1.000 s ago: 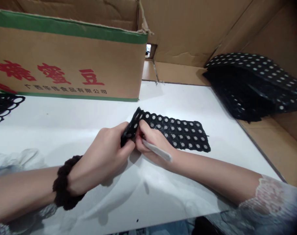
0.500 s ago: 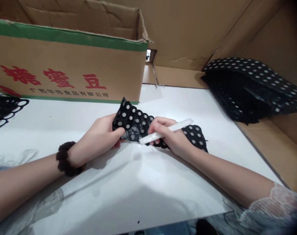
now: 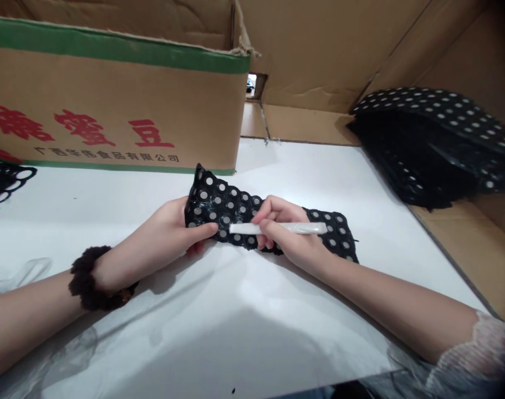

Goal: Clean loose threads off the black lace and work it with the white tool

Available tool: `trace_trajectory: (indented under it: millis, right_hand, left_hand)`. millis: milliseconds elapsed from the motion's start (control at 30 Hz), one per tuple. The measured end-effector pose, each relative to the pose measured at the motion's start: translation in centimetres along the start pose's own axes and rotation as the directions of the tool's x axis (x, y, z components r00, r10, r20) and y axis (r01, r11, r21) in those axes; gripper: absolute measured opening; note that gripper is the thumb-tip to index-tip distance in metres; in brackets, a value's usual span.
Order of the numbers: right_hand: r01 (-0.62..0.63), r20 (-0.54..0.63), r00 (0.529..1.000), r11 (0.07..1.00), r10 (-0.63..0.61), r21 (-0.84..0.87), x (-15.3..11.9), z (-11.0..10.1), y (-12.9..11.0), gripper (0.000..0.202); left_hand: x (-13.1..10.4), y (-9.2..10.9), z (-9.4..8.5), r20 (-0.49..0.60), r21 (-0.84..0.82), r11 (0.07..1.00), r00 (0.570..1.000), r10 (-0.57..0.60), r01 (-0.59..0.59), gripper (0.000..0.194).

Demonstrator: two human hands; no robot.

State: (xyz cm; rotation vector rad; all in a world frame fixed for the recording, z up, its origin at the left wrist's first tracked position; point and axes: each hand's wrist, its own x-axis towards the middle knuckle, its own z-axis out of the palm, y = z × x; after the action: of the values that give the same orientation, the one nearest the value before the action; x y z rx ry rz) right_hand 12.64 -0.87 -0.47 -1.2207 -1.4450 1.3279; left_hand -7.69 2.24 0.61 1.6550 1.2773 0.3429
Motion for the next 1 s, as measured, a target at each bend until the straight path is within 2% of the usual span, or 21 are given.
trace_trajectory:
  millis: [233,367,467,567,667,767,900,1000]
  right_hand:
    - [0.019,0.024,1.0,0.999,-0.02,0.047,0.0,-0.1,0.1,0.014]
    - [0.031,0.058,0.998,1.0,-0.031,0.004,0.0,0.0,0.3,0.014]
    - [0.08,0.104,0.992,0.996,-0.075,-0.048,-0.1,0.1,0.5,0.012]
    - [0.174,0.164,0.974,0.98,-0.157,-0.098,-0.2,0.2,0.7,0.008]
    - [0.258,0.212,0.952,0.952,-0.221,-0.167,-0.4,0.5,0.9,0.011]
    - [0.298,0.226,0.944,0.912,-0.239,-0.281,-0.5,0.7,1.1,0.014]
    - [0.286,0.195,0.952,0.906,-0.234,-0.313,-0.4,1.1,1.2,0.018]
    - [0.182,0.111,0.98,0.97,-0.165,-0.159,-0.3,1.3,1.0,0.018]
  left_hand:
    - [0.2,0.1,0.2,-0.006,-0.107,0.992,0.998,-0.061,0.06,0.013]
    - [0.0,0.4,0.4,-0.032,-0.127,0.992,0.999,-0.018,0.014,0.01]
    - [-0.9,0.8,1.1,-0.148,-0.04,0.997,0.987,0.063,-0.07,0.008]
    - [-2.2,1.4,2.2,-0.245,0.137,0.983,0.958,0.153,-0.122,0.005]
    - [-3.6,1.8,3.3,-0.246,0.282,0.944,0.939,0.242,-0.169,0.004]
    - [-4.2,1.9,3.7,-0.196,0.373,0.899,0.928,0.318,-0.229,0.004]
    - [-3.7,2.0,3.0,-0.155,0.398,0.892,0.943,0.295,-0.213,0.005]
    - [-2.6,2.0,1.7,-0.199,0.356,0.922,0.952,0.232,-0.151,0.011]
